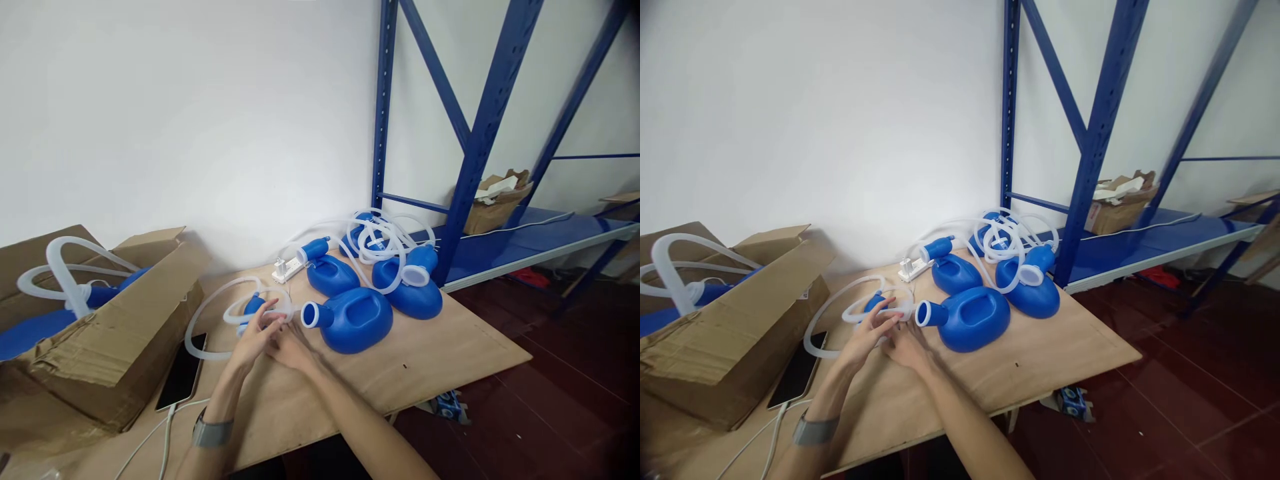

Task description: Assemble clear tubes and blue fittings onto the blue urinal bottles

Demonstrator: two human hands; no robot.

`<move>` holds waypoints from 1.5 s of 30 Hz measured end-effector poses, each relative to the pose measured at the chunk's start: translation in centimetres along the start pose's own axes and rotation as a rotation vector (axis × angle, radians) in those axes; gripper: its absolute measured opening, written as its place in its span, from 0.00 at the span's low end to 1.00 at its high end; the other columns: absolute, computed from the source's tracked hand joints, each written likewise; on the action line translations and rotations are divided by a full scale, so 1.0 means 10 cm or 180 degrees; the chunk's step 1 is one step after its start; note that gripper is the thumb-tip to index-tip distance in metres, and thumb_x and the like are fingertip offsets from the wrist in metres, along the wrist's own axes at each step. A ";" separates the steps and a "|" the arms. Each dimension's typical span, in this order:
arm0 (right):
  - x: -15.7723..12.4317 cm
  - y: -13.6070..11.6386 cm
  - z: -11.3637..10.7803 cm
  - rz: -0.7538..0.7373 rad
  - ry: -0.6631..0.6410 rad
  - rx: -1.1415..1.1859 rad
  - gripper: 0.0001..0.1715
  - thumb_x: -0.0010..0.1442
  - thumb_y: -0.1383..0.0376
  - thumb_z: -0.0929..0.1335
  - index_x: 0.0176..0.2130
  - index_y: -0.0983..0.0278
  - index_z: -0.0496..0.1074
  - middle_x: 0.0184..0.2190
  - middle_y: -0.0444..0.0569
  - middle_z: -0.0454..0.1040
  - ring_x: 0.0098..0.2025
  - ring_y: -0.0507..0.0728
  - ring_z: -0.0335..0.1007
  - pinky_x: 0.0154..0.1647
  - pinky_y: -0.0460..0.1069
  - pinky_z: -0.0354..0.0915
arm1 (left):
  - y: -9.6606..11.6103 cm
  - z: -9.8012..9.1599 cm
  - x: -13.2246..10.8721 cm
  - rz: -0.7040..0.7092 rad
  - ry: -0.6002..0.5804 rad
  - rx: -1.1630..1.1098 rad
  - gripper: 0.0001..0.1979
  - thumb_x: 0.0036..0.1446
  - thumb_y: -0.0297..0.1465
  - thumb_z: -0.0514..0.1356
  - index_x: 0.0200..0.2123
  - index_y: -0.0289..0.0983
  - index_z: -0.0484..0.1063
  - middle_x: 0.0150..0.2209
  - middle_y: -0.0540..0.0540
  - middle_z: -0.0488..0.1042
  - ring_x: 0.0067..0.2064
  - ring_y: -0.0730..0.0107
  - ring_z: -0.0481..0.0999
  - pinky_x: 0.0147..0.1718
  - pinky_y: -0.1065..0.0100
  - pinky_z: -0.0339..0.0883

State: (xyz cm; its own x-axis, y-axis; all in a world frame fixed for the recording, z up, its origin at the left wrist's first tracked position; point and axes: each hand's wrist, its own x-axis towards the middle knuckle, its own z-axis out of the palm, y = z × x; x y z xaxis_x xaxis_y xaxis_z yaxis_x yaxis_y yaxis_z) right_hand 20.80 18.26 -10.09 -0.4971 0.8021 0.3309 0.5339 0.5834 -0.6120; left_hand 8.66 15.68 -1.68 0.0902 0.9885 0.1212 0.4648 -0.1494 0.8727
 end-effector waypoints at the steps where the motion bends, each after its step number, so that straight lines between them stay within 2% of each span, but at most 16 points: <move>1: -0.04 -0.02 -0.02 0.0009 -0.0040 -0.0013 0.37 0.66 0.63 0.70 0.70 0.60 0.61 0.71 0.59 0.60 0.73 0.72 0.50 0.72 0.68 0.50 | -0.03 0.00 0.02 0.0044 0.0094 0.0214 0.30 0.64 0.40 0.58 0.66 0.38 0.63 0.44 0.41 0.82 0.44 0.58 0.82 0.42 0.61 0.75; 4: -0.26 -0.14 -0.19 0.0107 -0.0432 0.0092 0.50 0.63 0.61 0.72 0.75 0.65 0.50 0.77 0.64 0.45 0.78 0.75 0.34 0.75 0.69 0.45 | -0.13 -0.07 0.04 0.0090 0.0423 0.0682 0.29 0.62 0.33 0.58 0.65 0.35 0.65 0.44 0.37 0.80 0.49 0.48 0.79 0.52 0.47 0.70; 6: -0.50 -0.28 -0.44 0.0241 -0.0842 0.0400 0.53 0.64 0.56 0.72 0.76 0.64 0.47 0.78 0.62 0.41 0.79 0.73 0.31 0.75 0.67 0.45 | -0.21 -0.17 0.00 0.0231 0.0555 0.1168 0.26 0.60 0.28 0.58 0.62 0.36 0.70 0.50 0.32 0.78 0.57 0.39 0.74 0.56 0.39 0.65; 9: -0.87 -0.46 -1.03 0.0122 -0.1166 0.0994 0.37 0.65 0.50 0.71 0.69 0.54 0.66 0.70 0.51 0.65 0.72 0.67 0.58 0.72 0.59 0.56 | -0.35 -0.37 -0.02 0.0925 0.0518 0.2548 0.24 0.61 0.22 0.55 0.59 0.40 0.74 0.63 0.30 0.71 0.66 0.34 0.66 0.60 0.34 0.59; 11: -1.02 -0.46 -1.50 -0.0104 -0.1102 0.1313 0.29 0.68 0.49 0.69 0.63 0.54 0.73 0.57 0.49 0.80 0.60 0.63 0.75 0.64 0.55 0.67 | -0.44 -0.49 0.02 0.1412 0.0425 0.3323 0.23 0.62 0.21 0.54 0.58 0.40 0.74 0.65 0.30 0.70 0.68 0.37 0.66 0.63 0.33 0.55; 13: -1.06 -0.34 -1.91 -0.0244 -0.0788 0.1107 0.26 0.70 0.52 0.68 0.63 0.55 0.74 0.49 0.48 0.84 0.52 0.60 0.79 0.58 0.53 0.71 | -0.50 -0.60 0.09 0.1611 0.0310 0.3485 0.21 0.65 0.24 0.53 0.58 0.39 0.73 0.61 0.31 0.75 0.64 0.42 0.72 0.66 0.31 0.49; 15: -1.02 -0.10 -2.18 -0.0133 -0.0120 0.0131 0.29 0.67 0.50 0.70 0.64 0.54 0.72 0.57 0.50 0.79 0.61 0.64 0.73 0.66 0.58 0.65 | -0.47 -0.66 0.14 0.1669 0.0201 0.3392 0.21 0.69 0.29 0.52 0.63 0.37 0.68 0.56 0.33 0.79 0.58 0.46 0.78 0.68 0.31 0.47; 16: -0.98 0.04 -2.25 -0.0050 -0.0014 -0.0357 0.35 0.65 0.48 0.72 0.67 0.53 0.69 0.64 0.52 0.72 0.67 0.68 0.65 0.70 0.62 0.59 | -0.42 -0.68 0.16 0.1699 0.0200 0.3272 0.23 0.70 0.33 0.52 0.65 0.36 0.64 0.56 0.34 0.79 0.58 0.48 0.79 0.68 0.33 0.49; 18: -0.91 0.28 -2.27 0.0073 -0.0057 -0.1015 0.44 0.61 0.42 0.73 0.69 0.51 0.65 0.69 0.54 0.65 0.72 0.72 0.56 0.72 0.68 0.52 | -0.25 -0.66 0.14 0.1764 0.0275 0.2907 0.27 0.71 0.39 0.52 0.69 0.35 0.58 0.60 0.33 0.76 0.60 0.50 0.77 0.65 0.42 0.61; 20: -0.86 0.43 -2.17 0.0133 0.0022 -0.1319 0.43 0.62 0.40 0.71 0.69 0.50 0.65 0.69 0.55 0.64 0.71 0.72 0.57 0.71 0.69 0.53 | -0.01 -0.59 0.10 0.1834 0.0203 0.2540 0.30 0.71 0.43 0.53 0.70 0.37 0.57 0.63 0.34 0.73 0.61 0.50 0.76 0.59 0.51 0.70; 25: -0.78 0.40 -1.89 0.0077 0.0383 -0.1483 0.41 0.60 0.38 0.71 0.66 0.49 0.69 0.63 0.56 0.70 0.61 0.71 0.66 0.65 0.68 0.60 | 0.46 -0.28 0.09 0.1921 -0.0679 0.2741 0.28 0.71 0.41 0.52 0.70 0.40 0.62 0.61 0.36 0.74 0.57 0.47 0.78 0.54 0.51 0.73; 30: -0.74 0.40 -1.86 0.0055 0.0376 -0.1464 0.46 0.56 0.35 0.72 0.66 0.50 0.70 0.60 0.57 0.71 0.59 0.71 0.68 0.62 0.66 0.65 | 0.51 -0.19 0.26 0.1765 -0.0979 0.2481 0.29 0.72 0.44 0.51 0.71 0.41 0.61 0.69 0.35 0.65 0.62 0.51 0.74 0.61 0.52 0.68; 33: -0.73 0.48 -1.83 0.0184 0.0391 -0.1422 0.50 0.52 0.33 0.73 0.66 0.49 0.70 0.61 0.54 0.71 0.61 0.72 0.68 0.64 0.67 0.64 | 0.45 -0.22 0.32 0.1739 -0.1163 0.2333 0.31 0.73 0.45 0.50 0.74 0.42 0.54 0.72 0.38 0.62 0.68 0.51 0.68 0.65 0.52 0.63; 37: -0.71 0.55 -1.77 0.0232 0.0399 -0.1359 0.51 0.48 0.31 0.74 0.64 0.48 0.72 0.61 0.52 0.72 0.64 0.74 0.67 0.67 0.68 0.61 | 0.45 -0.20 0.34 0.1774 -0.1193 0.2485 0.32 0.73 0.44 0.50 0.75 0.43 0.49 0.68 0.38 0.69 0.65 0.50 0.72 0.62 0.52 0.67; 43: -0.68 0.48 -1.80 0.0465 0.0284 -0.1288 0.57 0.45 0.32 0.76 0.65 0.53 0.71 0.65 0.56 0.71 0.66 0.76 0.65 0.67 0.68 0.59 | 0.66 -0.11 0.34 0.1771 -0.1250 0.2957 0.32 0.72 0.41 0.50 0.74 0.38 0.54 0.58 0.34 0.77 0.55 0.47 0.80 0.54 0.53 0.71; 45: -0.66 0.38 -1.88 0.0567 0.0245 -0.1135 0.53 0.51 0.33 0.74 0.65 0.55 0.71 0.65 0.56 0.71 0.67 0.74 0.65 0.68 0.66 0.58 | 0.76 -0.08 0.35 0.1656 -0.1263 0.2914 0.31 0.71 0.46 0.51 0.71 0.37 0.61 0.55 0.34 0.79 0.54 0.46 0.80 0.53 0.54 0.70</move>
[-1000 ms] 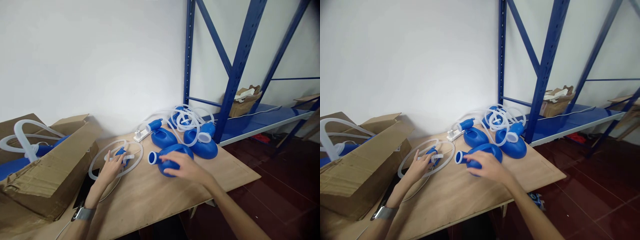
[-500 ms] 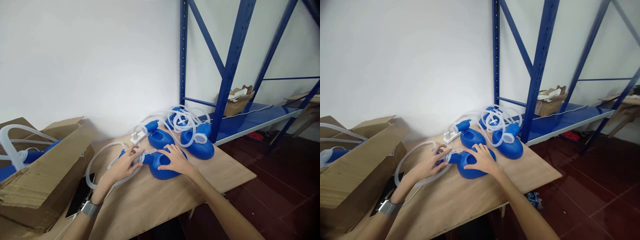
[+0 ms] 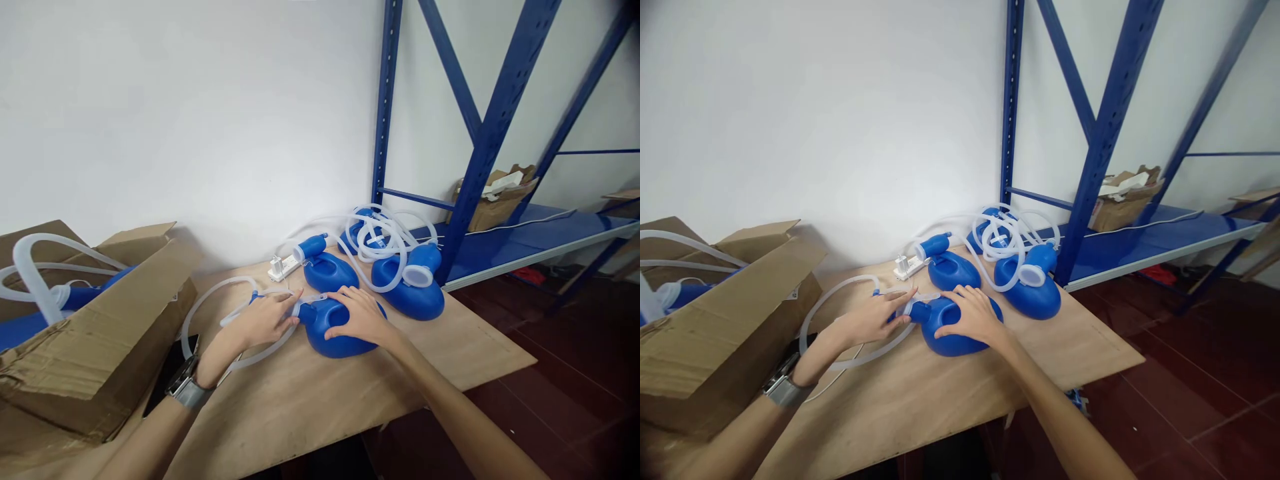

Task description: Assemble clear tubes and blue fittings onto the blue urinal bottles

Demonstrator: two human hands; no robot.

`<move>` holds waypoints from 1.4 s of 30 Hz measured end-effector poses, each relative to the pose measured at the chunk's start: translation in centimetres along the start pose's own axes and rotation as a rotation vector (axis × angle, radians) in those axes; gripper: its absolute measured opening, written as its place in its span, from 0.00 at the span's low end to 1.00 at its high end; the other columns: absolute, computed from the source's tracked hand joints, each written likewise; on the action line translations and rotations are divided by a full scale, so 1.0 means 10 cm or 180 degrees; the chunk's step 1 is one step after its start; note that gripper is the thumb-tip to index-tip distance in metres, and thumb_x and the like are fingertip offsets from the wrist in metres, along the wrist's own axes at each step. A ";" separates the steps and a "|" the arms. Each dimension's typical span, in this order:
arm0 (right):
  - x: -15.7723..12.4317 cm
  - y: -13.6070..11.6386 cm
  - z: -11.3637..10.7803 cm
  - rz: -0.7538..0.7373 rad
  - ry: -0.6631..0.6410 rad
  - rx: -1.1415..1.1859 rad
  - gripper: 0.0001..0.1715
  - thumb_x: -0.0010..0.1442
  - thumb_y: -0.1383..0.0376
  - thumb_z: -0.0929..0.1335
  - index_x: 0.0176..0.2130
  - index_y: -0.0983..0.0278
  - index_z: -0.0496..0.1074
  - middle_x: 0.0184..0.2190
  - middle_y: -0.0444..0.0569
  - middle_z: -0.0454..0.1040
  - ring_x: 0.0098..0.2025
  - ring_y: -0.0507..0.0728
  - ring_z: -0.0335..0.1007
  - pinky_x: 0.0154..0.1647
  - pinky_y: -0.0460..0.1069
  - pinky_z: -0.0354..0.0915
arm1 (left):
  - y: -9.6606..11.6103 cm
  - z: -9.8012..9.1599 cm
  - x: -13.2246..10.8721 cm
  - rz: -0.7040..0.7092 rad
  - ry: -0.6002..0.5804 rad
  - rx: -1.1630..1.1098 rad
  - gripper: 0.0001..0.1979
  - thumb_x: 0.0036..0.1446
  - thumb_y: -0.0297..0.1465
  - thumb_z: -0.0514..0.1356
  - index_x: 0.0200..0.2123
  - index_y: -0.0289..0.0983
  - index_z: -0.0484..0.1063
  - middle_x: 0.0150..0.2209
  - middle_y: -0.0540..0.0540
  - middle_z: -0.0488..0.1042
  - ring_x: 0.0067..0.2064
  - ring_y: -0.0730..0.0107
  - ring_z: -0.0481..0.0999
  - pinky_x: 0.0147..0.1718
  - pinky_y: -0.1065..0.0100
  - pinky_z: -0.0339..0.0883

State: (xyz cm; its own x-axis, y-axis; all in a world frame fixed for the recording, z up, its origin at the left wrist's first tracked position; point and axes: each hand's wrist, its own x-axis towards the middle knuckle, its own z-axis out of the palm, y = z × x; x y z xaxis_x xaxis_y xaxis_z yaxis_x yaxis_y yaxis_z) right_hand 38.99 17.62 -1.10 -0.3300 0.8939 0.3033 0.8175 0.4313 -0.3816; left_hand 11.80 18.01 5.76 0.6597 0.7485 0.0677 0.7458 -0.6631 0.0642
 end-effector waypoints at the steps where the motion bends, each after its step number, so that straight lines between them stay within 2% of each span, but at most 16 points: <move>1: 0.01 -0.04 -0.07 0.0045 -0.0056 0.0124 0.45 0.58 0.34 0.69 0.64 0.56 0.72 0.64 0.56 0.73 0.66 0.72 0.66 0.68 0.64 0.59 | 0.04 -0.03 0.04 -0.0098 -0.0004 -0.0084 0.30 0.70 0.48 0.51 0.66 0.37 0.67 0.52 0.35 0.80 0.52 0.46 0.80 0.52 0.55 0.70; 3: 0.06 -0.12 -0.22 0.0172 -0.0237 0.0361 0.35 0.70 0.40 0.59 0.57 0.58 0.77 0.57 0.54 0.79 0.61 0.68 0.73 0.63 0.60 0.63 | 0.12 -0.06 0.13 -0.0323 0.0016 -0.0282 0.28 0.71 0.51 0.48 0.52 0.38 0.78 0.45 0.36 0.82 0.47 0.48 0.81 0.48 0.57 0.70; 5: 0.12 -0.21 -0.35 0.0401 -0.0448 0.0433 0.37 0.73 0.42 0.54 0.47 0.59 0.81 0.49 0.54 0.83 0.55 0.68 0.77 0.56 0.57 0.67 | 0.18 -0.04 0.24 -0.0490 0.0051 -0.0440 0.28 0.72 0.47 0.45 0.40 0.39 0.80 0.39 0.38 0.83 0.43 0.51 0.82 0.45 0.59 0.69; 6: 0.15 -0.24 -0.40 0.0538 -0.0544 0.0400 0.38 0.72 0.40 0.55 0.44 0.60 0.82 0.46 0.55 0.84 0.54 0.69 0.78 0.53 0.56 0.67 | 0.20 -0.02 0.29 -0.0523 0.0063 -0.0491 0.26 0.73 0.44 0.45 0.38 0.39 0.80 0.39 0.39 0.83 0.42 0.53 0.82 0.44 0.60 0.69; 10: 0.30 -0.33 -0.47 0.0874 -0.0799 0.0167 0.38 0.60 0.33 0.66 0.46 0.59 0.81 0.47 0.57 0.84 0.53 0.73 0.78 0.49 0.56 0.67 | 0.18 0.08 0.41 -0.0542 0.0087 -0.0725 0.16 0.68 0.36 0.50 0.40 0.42 0.78 0.42 0.46 0.84 0.44 0.59 0.81 0.43 0.63 0.70; 12: 0.36 -0.33 -0.45 0.0929 -0.0912 0.0084 0.40 0.55 0.31 0.69 0.46 0.59 0.80 0.47 0.58 0.83 0.52 0.73 0.78 0.48 0.56 0.67 | 0.14 0.11 0.42 -0.0538 0.0108 -0.0811 0.13 0.66 0.34 0.52 0.41 0.42 0.77 0.41 0.48 0.83 0.43 0.61 0.81 0.44 0.64 0.70; 16: 0.45 -0.27 -0.41 0.0948 -0.1208 0.0060 0.40 0.53 0.29 0.68 0.42 0.60 0.80 0.40 0.55 0.84 0.47 0.71 0.80 0.45 0.55 0.67 | 0.13 0.15 0.42 -0.0643 0.0175 -0.0741 0.11 0.66 0.35 0.52 0.40 0.40 0.75 0.40 0.44 0.82 0.42 0.57 0.81 0.44 0.61 0.70; 19: 0.47 -0.21 -0.39 0.0821 -0.1346 0.0258 0.40 0.55 0.29 0.66 0.44 0.58 0.79 0.34 0.50 0.83 0.44 0.67 0.81 0.43 0.52 0.66 | 0.16 0.15 0.42 -0.0762 0.0233 -0.0611 0.12 0.67 0.36 0.52 0.41 0.39 0.73 0.40 0.41 0.82 0.42 0.54 0.81 0.43 0.59 0.70; 26: 0.47 -0.22 -0.37 0.0810 -0.1196 0.0077 0.40 0.51 0.29 0.69 0.42 0.58 0.78 0.45 0.53 0.83 0.49 0.70 0.78 0.45 0.54 0.67 | 0.25 0.12 0.40 -0.0904 0.0298 -0.0479 0.12 0.68 0.35 0.50 0.43 0.40 0.72 0.41 0.40 0.82 0.43 0.52 0.81 0.42 0.59 0.69; 31: 0.46 -0.25 -0.38 0.0867 -0.1234 0.0063 0.38 0.53 0.32 0.70 0.45 0.58 0.78 0.49 0.55 0.83 0.51 0.71 0.78 0.48 0.55 0.67 | 0.35 0.11 0.41 -0.1141 0.0297 -0.0357 0.13 0.65 0.41 0.55 0.35 0.39 0.73 0.38 0.38 0.82 0.43 0.49 0.82 0.39 0.60 0.67; 33: 0.46 -0.24 -0.37 0.0893 -0.1219 0.0071 0.39 0.52 0.31 0.70 0.46 0.58 0.79 0.49 0.55 0.82 0.52 0.72 0.78 0.48 0.55 0.67 | 0.37 0.12 0.43 -0.1212 0.0301 -0.0312 0.12 0.63 0.39 0.57 0.33 0.40 0.73 0.37 0.38 0.82 0.42 0.50 0.82 0.38 0.61 0.66; 37: 0.48 -0.21 -0.34 0.0906 -0.1275 0.0121 0.43 0.47 0.27 0.69 0.43 0.57 0.78 0.42 0.53 0.83 0.48 0.70 0.79 0.44 0.54 0.67 | 0.34 0.16 0.46 -0.1327 0.0332 -0.0308 0.12 0.62 0.36 0.56 0.28 0.40 0.71 0.33 0.41 0.81 0.40 0.52 0.81 0.35 0.63 0.64; 42: 0.52 -0.21 -0.32 0.1036 -0.1586 0.0283 0.41 0.47 0.27 0.69 0.37 0.58 0.76 0.22 0.45 0.76 0.29 0.61 0.77 0.33 0.51 0.63 | 0.29 0.23 0.50 -0.1506 0.0452 -0.0426 0.10 0.59 0.36 0.58 0.26 0.41 0.70 0.29 0.44 0.79 0.37 0.55 0.80 0.31 0.65 0.60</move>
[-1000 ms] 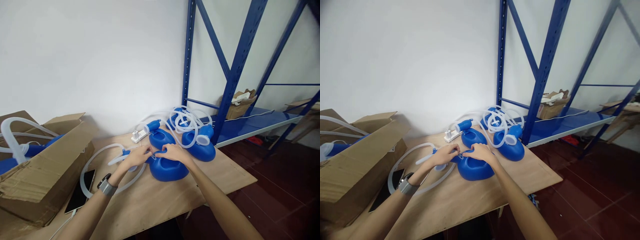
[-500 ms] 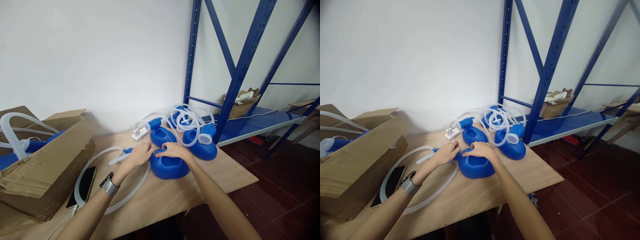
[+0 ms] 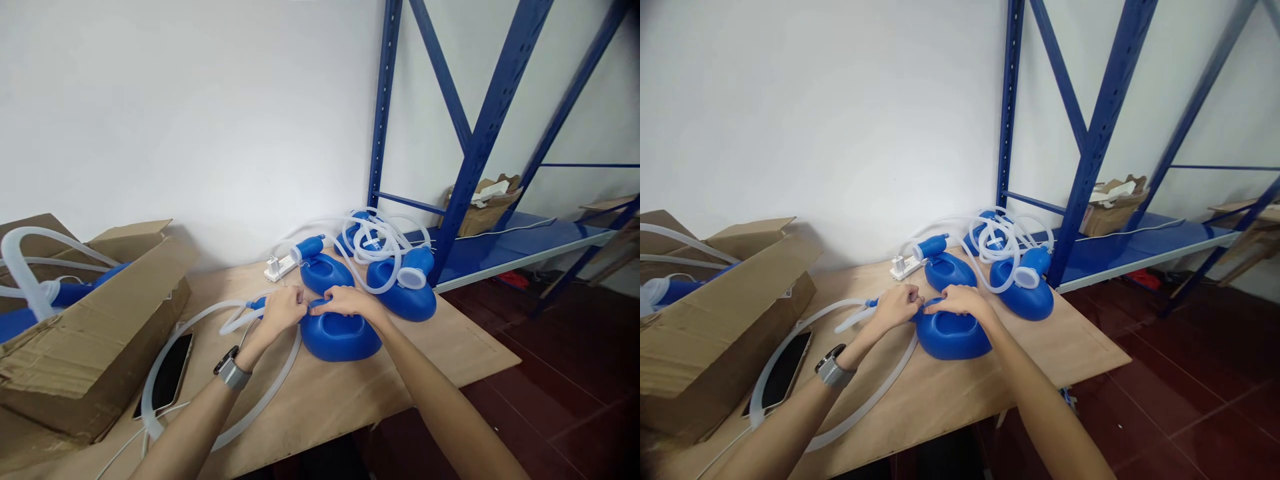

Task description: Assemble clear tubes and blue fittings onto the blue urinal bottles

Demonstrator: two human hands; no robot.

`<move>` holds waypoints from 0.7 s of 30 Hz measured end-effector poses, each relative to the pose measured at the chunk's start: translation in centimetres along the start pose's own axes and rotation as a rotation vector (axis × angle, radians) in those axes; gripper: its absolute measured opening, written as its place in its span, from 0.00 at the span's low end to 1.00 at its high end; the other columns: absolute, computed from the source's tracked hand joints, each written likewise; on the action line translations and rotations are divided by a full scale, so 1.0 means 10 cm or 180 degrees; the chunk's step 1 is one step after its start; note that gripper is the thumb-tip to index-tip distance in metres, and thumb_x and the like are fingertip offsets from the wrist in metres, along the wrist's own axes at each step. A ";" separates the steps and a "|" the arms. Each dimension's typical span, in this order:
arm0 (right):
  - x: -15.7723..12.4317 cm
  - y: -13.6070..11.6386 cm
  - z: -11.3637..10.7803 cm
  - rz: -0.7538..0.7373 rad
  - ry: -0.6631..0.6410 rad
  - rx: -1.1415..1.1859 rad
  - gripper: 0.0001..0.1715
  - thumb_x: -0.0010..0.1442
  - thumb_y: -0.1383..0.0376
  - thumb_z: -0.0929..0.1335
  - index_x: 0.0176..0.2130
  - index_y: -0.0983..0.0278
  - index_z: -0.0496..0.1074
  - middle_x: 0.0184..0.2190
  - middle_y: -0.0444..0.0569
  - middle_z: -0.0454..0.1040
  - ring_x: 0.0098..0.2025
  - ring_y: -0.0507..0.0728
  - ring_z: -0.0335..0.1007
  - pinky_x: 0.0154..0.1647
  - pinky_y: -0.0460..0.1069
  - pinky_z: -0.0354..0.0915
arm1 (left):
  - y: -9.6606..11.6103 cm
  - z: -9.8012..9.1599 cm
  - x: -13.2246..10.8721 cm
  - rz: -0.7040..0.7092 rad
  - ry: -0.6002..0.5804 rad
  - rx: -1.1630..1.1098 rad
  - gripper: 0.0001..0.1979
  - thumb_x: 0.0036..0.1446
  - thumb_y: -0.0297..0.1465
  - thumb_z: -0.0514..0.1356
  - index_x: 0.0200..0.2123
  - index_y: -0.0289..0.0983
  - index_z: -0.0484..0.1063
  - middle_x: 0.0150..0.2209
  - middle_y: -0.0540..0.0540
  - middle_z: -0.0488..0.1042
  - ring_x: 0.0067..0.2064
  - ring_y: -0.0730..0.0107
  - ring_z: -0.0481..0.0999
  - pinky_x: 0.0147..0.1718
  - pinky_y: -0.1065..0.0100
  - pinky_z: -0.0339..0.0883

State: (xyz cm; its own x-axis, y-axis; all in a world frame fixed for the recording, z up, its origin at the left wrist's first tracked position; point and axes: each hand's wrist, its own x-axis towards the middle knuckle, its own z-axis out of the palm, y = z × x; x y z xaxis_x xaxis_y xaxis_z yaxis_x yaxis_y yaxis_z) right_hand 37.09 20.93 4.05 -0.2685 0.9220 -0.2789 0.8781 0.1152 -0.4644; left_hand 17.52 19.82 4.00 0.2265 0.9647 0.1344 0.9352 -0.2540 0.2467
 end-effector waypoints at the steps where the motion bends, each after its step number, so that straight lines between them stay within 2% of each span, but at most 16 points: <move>1: 0.00 -0.01 -0.01 0.0008 -0.0023 0.0036 0.39 0.48 0.28 0.69 0.36 0.59 0.76 0.21 0.45 0.74 0.27 0.60 0.76 0.32 0.51 0.62 | 0.00 0.02 0.01 -0.0041 0.0026 -0.0033 0.09 0.57 0.35 0.59 0.25 0.41 0.70 0.29 0.45 0.79 0.37 0.56 0.80 0.30 0.65 0.60; 5: -0.02 -0.08 -0.06 0.0024 -0.0167 0.0056 0.35 0.49 0.31 0.70 0.31 0.59 0.74 0.20 0.44 0.73 0.25 0.58 0.74 0.30 0.50 0.62 | -0.01 0.07 0.05 -0.0165 0.0110 -0.0214 0.05 0.51 0.31 0.62 0.24 0.40 0.70 0.26 0.46 0.78 0.35 0.57 0.80 0.29 0.65 0.61; 8: -0.04 -0.11 -0.07 0.0035 -0.0271 0.0033 0.35 0.51 0.31 0.70 0.30 0.60 0.74 0.20 0.45 0.74 0.25 0.58 0.74 0.31 0.50 0.64 | -0.01 0.04 0.06 -0.0082 0.0149 -0.0484 0.05 0.52 0.32 0.63 0.25 0.40 0.71 0.26 0.49 0.78 0.33 0.60 0.80 0.30 0.66 0.65; 10: -0.06 -0.10 -0.05 0.0046 -0.0185 0.0014 0.37 0.52 0.30 0.69 0.31 0.60 0.76 0.22 0.47 0.76 0.26 0.59 0.76 0.32 0.50 0.65 | -0.01 -0.05 0.00 0.0102 0.0245 -0.0738 0.06 0.54 0.36 0.64 0.33 0.41 0.74 0.34 0.49 0.82 0.36 0.62 0.81 0.34 0.66 0.70; 13: -0.10 -0.07 0.02 0.0011 0.0261 -0.0070 0.39 0.53 0.29 0.67 0.35 0.60 0.79 0.32 0.53 0.82 0.38 0.66 0.81 0.40 0.52 0.66 | -0.10 -0.22 -0.20 0.0365 0.0579 -0.1069 0.17 0.60 0.42 0.61 0.49 0.40 0.73 0.53 0.44 0.80 0.52 0.60 0.80 0.45 0.65 0.74; 15: -0.14 -0.03 0.07 -0.0047 0.0556 -0.0088 0.41 0.54 0.29 0.66 0.40 0.60 0.80 0.41 0.56 0.84 0.48 0.70 0.79 0.46 0.54 0.66 | -0.27 -0.27 -0.39 0.0311 0.1062 -0.1204 0.18 0.66 0.43 0.55 0.52 0.40 0.71 0.57 0.42 0.77 0.59 0.57 0.76 0.50 0.62 0.73; 16: -0.16 -0.02 0.10 -0.0064 0.0653 -0.0048 0.41 0.56 0.29 0.66 0.42 0.60 0.80 0.44 0.57 0.83 0.51 0.71 0.78 0.47 0.55 0.65 | -0.40 -0.26 -0.48 0.0173 0.1547 -0.1308 0.17 0.67 0.43 0.54 0.50 0.40 0.72 0.54 0.41 0.79 0.58 0.55 0.77 0.49 0.61 0.73; 18: -0.20 0.01 0.13 -0.0076 0.0766 0.0118 0.40 0.57 0.30 0.66 0.45 0.59 0.79 0.47 0.57 0.83 0.52 0.71 0.77 0.46 0.55 0.65 | -0.69 -0.15 -0.65 -0.0406 0.2351 -0.1204 0.15 0.67 0.45 0.53 0.42 0.41 0.71 0.42 0.44 0.81 0.48 0.58 0.81 0.45 0.62 0.74; 19: -0.22 0.03 0.14 -0.0086 0.0811 0.0225 0.38 0.57 0.31 0.67 0.44 0.59 0.79 0.46 0.56 0.83 0.51 0.71 0.77 0.45 0.54 0.65 | -0.85 -0.07 -0.73 -0.0588 0.2415 -0.1166 0.15 0.67 0.45 0.52 0.41 0.41 0.70 0.37 0.45 0.80 0.42 0.59 0.81 0.41 0.63 0.74; 21: -0.28 0.06 0.14 -0.0160 0.0843 0.0402 0.34 0.56 0.34 0.69 0.42 0.58 0.79 0.44 0.53 0.83 0.49 0.69 0.78 0.42 0.52 0.65 | -1.14 0.10 -0.84 -0.0726 0.2270 -0.1113 0.15 0.67 0.45 0.53 0.39 0.41 0.70 0.30 0.48 0.78 0.33 0.61 0.81 0.35 0.64 0.74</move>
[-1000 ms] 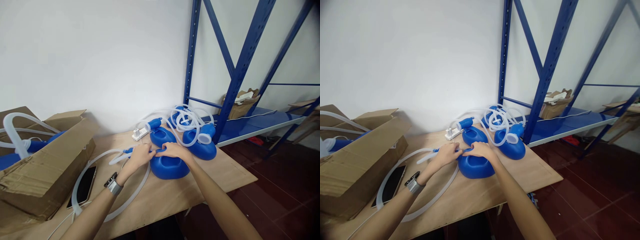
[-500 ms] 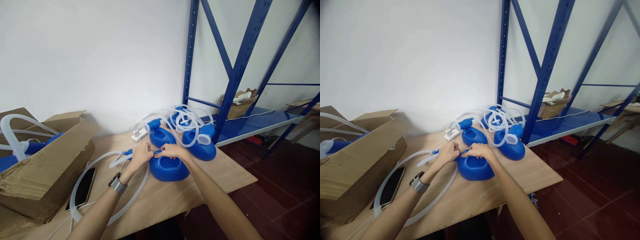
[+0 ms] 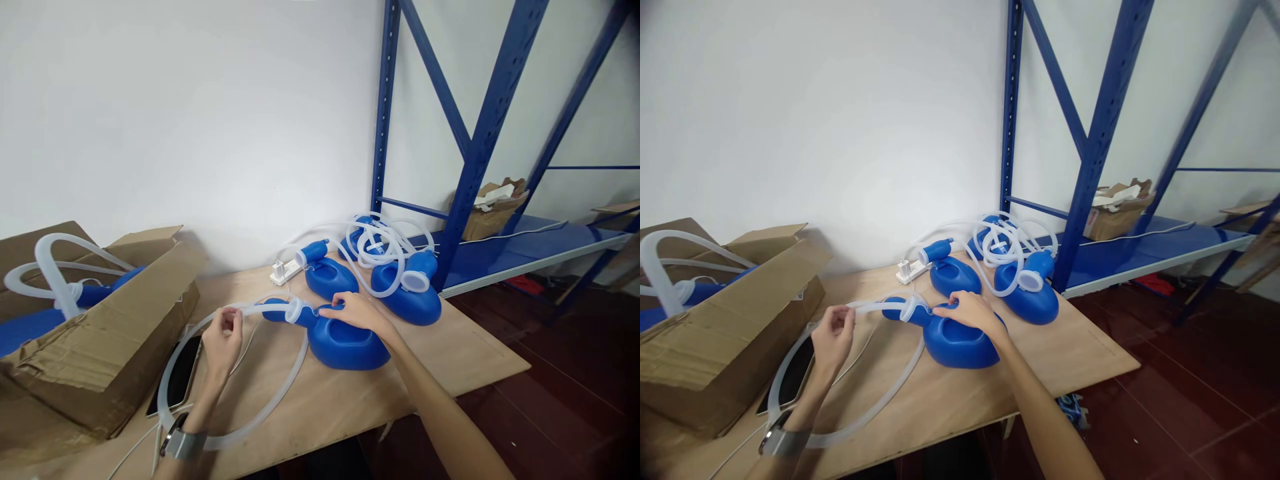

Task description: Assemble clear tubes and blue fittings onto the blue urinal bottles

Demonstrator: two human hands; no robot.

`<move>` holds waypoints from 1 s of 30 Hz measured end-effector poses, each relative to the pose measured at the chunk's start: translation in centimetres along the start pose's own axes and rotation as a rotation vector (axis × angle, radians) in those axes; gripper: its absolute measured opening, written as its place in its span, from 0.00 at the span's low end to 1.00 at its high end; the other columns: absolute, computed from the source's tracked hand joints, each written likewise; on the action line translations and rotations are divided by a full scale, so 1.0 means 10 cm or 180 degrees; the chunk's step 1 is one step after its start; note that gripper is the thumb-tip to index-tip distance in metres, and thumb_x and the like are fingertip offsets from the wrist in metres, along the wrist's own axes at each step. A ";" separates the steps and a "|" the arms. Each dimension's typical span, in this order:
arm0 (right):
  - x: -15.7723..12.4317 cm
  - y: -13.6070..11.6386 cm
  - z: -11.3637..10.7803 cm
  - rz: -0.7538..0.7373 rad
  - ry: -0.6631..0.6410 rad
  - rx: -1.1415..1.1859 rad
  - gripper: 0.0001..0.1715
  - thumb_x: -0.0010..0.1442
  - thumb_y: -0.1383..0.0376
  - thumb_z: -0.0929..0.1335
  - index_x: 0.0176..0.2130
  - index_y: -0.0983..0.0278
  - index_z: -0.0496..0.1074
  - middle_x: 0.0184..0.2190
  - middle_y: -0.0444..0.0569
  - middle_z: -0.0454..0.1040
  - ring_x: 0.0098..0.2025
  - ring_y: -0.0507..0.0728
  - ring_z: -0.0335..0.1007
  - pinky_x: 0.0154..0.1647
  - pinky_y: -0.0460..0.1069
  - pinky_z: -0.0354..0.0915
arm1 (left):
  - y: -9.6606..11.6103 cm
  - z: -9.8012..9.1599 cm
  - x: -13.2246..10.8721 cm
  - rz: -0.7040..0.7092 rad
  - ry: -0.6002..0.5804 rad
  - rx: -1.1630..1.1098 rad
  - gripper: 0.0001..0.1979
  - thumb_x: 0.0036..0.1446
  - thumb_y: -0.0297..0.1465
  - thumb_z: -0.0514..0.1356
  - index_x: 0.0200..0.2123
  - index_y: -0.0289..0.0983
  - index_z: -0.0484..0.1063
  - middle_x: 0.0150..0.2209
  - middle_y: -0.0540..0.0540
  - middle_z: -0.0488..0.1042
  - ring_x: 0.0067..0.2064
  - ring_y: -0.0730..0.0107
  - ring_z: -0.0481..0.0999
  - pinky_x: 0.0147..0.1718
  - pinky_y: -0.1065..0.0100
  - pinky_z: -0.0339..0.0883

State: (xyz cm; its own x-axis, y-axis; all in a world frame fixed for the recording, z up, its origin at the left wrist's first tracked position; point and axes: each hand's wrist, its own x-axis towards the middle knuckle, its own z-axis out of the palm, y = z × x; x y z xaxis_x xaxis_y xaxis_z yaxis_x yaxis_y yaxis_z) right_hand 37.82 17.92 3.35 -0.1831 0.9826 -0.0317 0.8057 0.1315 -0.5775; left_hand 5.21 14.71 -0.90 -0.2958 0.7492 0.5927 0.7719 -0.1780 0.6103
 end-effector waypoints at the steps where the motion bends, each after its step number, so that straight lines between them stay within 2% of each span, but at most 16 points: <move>1: -0.03 0.02 -0.01 -0.0058 -0.0004 0.0073 0.32 0.55 0.36 0.71 0.41 0.58 0.78 0.43 0.51 0.83 0.48 0.68 0.78 0.41 0.51 0.65 | -0.15 0.00 -0.03 -0.0027 -0.0121 0.0047 0.15 0.67 0.45 0.52 0.39 0.41 0.70 0.30 0.47 0.79 0.32 0.61 0.81 0.34 0.64 0.75; 3: -0.09 0.07 -0.05 -0.0212 -0.0108 0.0211 0.28 0.52 0.39 0.74 0.40 0.57 0.78 0.42 0.48 0.83 0.46 0.66 0.78 0.40 0.50 0.65 | -0.39 0.01 -0.04 -0.0052 -0.0350 0.0156 0.16 0.68 0.43 0.50 0.42 0.39 0.71 0.34 0.44 0.80 0.34 0.59 0.82 0.36 0.62 0.76; 6: -0.17 0.19 -0.10 -0.0381 -0.0295 0.0405 0.28 0.47 0.43 0.78 0.40 0.57 0.77 0.43 0.46 0.82 0.47 0.65 0.78 0.42 0.50 0.67 | -0.62 0.04 0.06 0.0047 -0.0743 0.0355 0.18 0.67 0.35 0.49 0.53 0.36 0.70 0.49 0.36 0.80 0.48 0.54 0.82 0.48 0.56 0.76; 7: -0.20 0.23 -0.11 -0.0379 -0.0291 0.0446 0.28 0.46 0.43 0.78 0.40 0.57 0.77 0.44 0.46 0.82 0.48 0.65 0.78 0.43 0.50 0.68 | -0.66 0.07 0.11 0.0116 -0.0905 0.0432 0.21 0.64 0.32 0.50 0.57 0.35 0.68 0.55 0.33 0.77 0.55 0.51 0.79 0.53 0.53 0.73; 9: -0.24 0.32 -0.13 -0.0312 -0.0196 0.0485 0.29 0.45 0.43 0.79 0.40 0.57 0.77 0.46 0.47 0.82 0.51 0.67 0.77 0.46 0.51 0.69 | -0.72 0.13 0.24 0.0267 -0.1249 0.0592 0.30 0.57 0.28 0.55 0.64 0.35 0.65 0.66 0.30 0.67 0.68 0.44 0.67 0.62 0.47 0.65; 11: -0.28 0.39 -0.14 -0.0231 -0.0072 0.0498 0.29 0.46 0.43 0.78 0.40 0.57 0.77 0.47 0.47 0.82 0.53 0.68 0.77 0.48 0.52 0.69 | -0.74 0.22 0.38 0.0411 -0.1624 0.0729 0.36 0.51 0.27 0.60 0.65 0.36 0.65 0.71 0.30 0.60 0.74 0.37 0.54 0.66 0.41 0.57; 13: -0.30 0.42 -0.14 -0.0186 0.0036 0.0504 0.28 0.46 0.43 0.78 0.40 0.57 0.77 0.47 0.47 0.83 0.52 0.68 0.77 0.48 0.53 0.69 | -0.71 0.33 0.51 0.0568 -0.1998 0.0817 0.36 0.48 0.27 0.63 0.64 0.40 0.67 0.71 0.34 0.60 0.75 0.35 0.49 0.67 0.39 0.53; 14: -0.31 0.43 -0.14 -0.0171 0.0079 0.0508 0.27 0.46 0.44 0.78 0.39 0.57 0.77 0.45 0.47 0.83 0.51 0.68 0.78 0.48 0.53 0.69 | -0.68 0.38 0.57 0.0656 -0.2172 0.0841 0.34 0.47 0.27 0.64 0.61 0.42 0.70 0.70 0.36 0.63 0.75 0.36 0.50 0.67 0.40 0.53; 16: -0.32 0.43 -0.13 -0.0157 0.0130 0.0531 0.27 0.46 0.44 0.79 0.39 0.56 0.77 0.44 0.47 0.83 0.51 0.68 0.79 0.48 0.53 0.70 | -0.60 0.47 0.67 0.0831 -0.2452 0.0855 0.27 0.47 0.29 0.65 0.53 0.43 0.74 0.64 0.40 0.72 0.72 0.41 0.60 0.66 0.44 0.56; 18: -0.33 0.41 -0.13 -0.0134 0.0174 0.0527 0.26 0.45 0.45 0.79 0.39 0.56 0.78 0.45 0.46 0.84 0.52 0.68 0.78 0.48 0.53 0.69 | -0.49 0.52 0.74 0.0973 -0.2613 0.0836 0.16 0.49 0.31 0.64 0.44 0.42 0.74 0.53 0.43 0.80 0.61 0.47 0.74 0.61 0.50 0.63; 20: -0.34 0.38 -0.13 -0.0002 0.0277 0.0459 0.25 0.46 0.46 0.79 0.40 0.55 0.78 0.47 0.47 0.83 0.54 0.69 0.78 0.49 0.54 0.69 | -0.38 0.51 0.79 0.1058 -0.2634 0.0791 0.09 0.54 0.35 0.62 0.39 0.42 0.72 0.42 0.46 0.83 0.48 0.53 0.81 0.53 0.55 0.69; 22: -0.33 0.37 -0.14 0.0171 0.0386 0.0371 0.24 0.48 0.46 0.79 0.40 0.54 0.78 0.48 0.47 0.83 0.55 0.70 0.77 0.50 0.55 0.68 | -0.26 0.43 0.83 0.1093 -0.2513 0.0732 0.09 0.59 0.39 0.58 0.40 0.42 0.71 0.38 0.47 0.82 0.41 0.56 0.81 0.45 0.60 0.71; 24: -0.32 0.37 -0.14 0.0293 0.0420 0.0331 0.25 0.48 0.45 0.78 0.41 0.54 0.78 0.49 0.47 0.83 0.56 0.70 0.77 0.51 0.56 0.68 | -0.15 0.28 0.88 0.1068 -0.2278 0.0685 0.11 0.61 0.41 0.55 0.43 0.43 0.70 0.40 0.47 0.83 0.41 0.57 0.81 0.41 0.63 0.70; 28: -0.29 0.40 -0.13 0.0419 0.0417 0.0315 0.27 0.48 0.43 0.78 0.42 0.54 0.78 0.52 0.48 0.82 0.58 0.71 0.76 0.54 0.58 0.67 | 0.12 -0.14 1.01 0.0903 -0.1636 0.0572 0.16 0.63 0.42 0.54 0.49 0.43 0.70 0.45 0.45 0.83 0.45 0.55 0.81 0.43 0.63 0.69; 30: -0.28 0.39 -0.12 0.0454 0.0447 0.0286 0.27 0.49 0.43 0.77 0.43 0.53 0.78 0.52 0.49 0.82 0.57 0.71 0.76 0.55 0.59 0.66 | 0.29 -0.32 1.01 0.0759 -0.1235 0.0313 0.19 0.62 0.44 0.57 0.53 0.43 0.71 0.43 0.46 0.83 0.44 0.57 0.81 0.44 0.64 0.70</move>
State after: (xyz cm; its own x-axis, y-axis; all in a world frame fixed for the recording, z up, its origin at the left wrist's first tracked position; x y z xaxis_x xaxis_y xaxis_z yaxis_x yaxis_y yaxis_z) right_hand 42.15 15.85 2.20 0.0145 0.9999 -0.0079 0.7633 -0.0162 -0.6459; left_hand 2.65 19.70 8.53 0.1144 0.8812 0.4586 0.8480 -0.3271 0.4169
